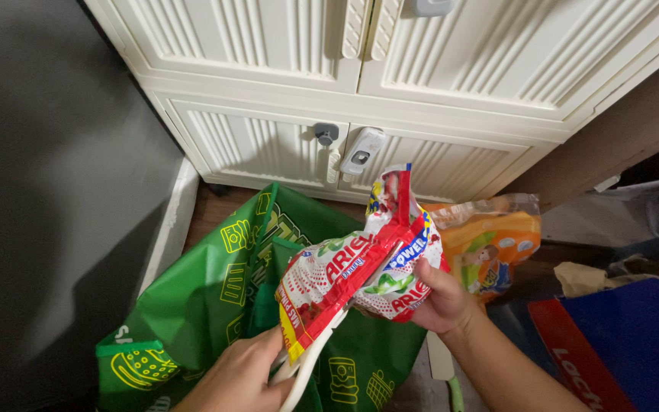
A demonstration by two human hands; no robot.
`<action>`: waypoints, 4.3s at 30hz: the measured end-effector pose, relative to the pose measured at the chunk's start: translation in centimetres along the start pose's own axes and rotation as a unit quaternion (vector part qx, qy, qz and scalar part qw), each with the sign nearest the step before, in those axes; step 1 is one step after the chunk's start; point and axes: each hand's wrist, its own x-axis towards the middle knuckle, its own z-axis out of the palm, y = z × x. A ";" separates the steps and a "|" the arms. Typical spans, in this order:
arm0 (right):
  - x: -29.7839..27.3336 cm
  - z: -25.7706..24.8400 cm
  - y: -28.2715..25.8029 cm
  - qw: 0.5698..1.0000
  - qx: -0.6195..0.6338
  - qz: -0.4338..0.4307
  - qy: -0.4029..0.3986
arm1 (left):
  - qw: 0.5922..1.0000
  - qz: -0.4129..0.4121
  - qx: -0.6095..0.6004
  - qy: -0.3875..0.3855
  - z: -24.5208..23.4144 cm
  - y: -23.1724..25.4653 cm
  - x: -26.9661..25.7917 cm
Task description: The person sits on the floor and uses scissors to cut open a red and white Ariel detergent packet. They trim the edges of the packet and then place it into a white cabinet. Afterwards, they pick up a Dove cream packet and begin to cut it open.
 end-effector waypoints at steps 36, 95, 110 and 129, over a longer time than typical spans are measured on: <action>-0.4 -0.3 0.8 0.999 0.022 0.021 -0.012 | 0.999 -0.025 -0.036 -0.025 1.3 -0.1 0.1; 11.7 19.3 -17.1 0.756 -0.494 -0.419 0.096 | 0.977 0.000 -0.124 0.171 -14.0 8.5 5.5; 16.4 -1.6 10.0 0.553 -0.766 -0.076 0.319 | 0.961 -0.104 -0.187 0.177 -9.5 2.6 7.2; 4.7 7.7 -10.6 0.979 -0.193 -0.058 -0.020 | 0.945 -0.020 -0.142 0.295 -10.8 3.3 7.6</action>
